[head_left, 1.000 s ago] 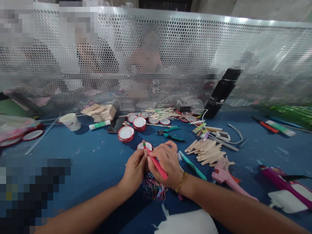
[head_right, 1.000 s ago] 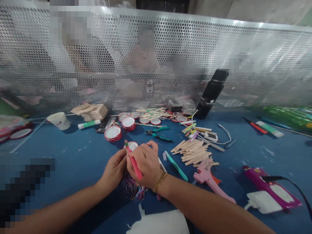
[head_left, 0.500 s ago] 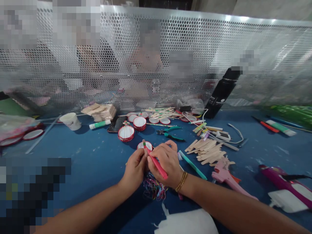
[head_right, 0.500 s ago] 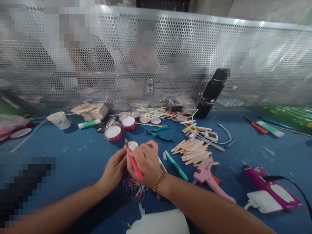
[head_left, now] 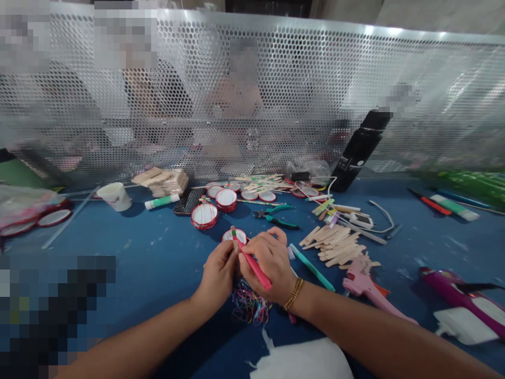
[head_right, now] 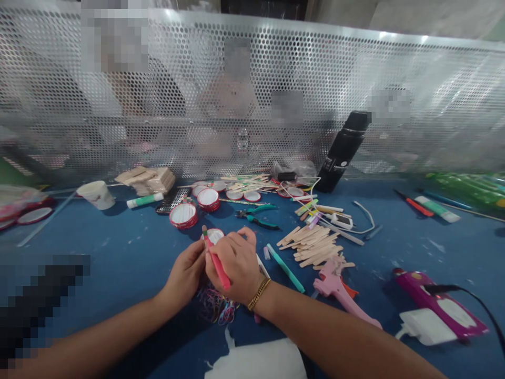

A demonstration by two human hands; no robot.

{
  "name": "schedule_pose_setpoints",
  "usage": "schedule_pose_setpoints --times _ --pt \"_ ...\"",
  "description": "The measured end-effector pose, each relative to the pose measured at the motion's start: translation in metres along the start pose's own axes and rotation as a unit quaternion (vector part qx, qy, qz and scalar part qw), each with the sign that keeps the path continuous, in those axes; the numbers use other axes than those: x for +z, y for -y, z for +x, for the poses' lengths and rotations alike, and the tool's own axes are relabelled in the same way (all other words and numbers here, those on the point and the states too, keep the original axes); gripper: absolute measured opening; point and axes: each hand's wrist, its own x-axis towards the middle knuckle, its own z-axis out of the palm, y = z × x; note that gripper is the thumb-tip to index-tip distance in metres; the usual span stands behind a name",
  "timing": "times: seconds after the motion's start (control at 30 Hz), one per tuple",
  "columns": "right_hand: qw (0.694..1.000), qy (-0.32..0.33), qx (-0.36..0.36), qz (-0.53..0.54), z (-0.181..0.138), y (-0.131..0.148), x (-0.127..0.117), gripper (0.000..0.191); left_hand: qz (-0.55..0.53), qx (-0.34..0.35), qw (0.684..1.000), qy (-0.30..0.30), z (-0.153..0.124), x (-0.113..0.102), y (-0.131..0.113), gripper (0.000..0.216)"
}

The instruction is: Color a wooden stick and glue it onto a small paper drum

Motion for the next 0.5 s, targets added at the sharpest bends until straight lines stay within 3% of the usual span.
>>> schedule_pose_setpoints --times 0.5 --pt "1.000 0.002 0.003 0.000 0.0014 0.0006 -0.0009 0.007 0.008 0.000 1.000 -0.006 -0.0004 -0.0004 -0.0002 0.030"
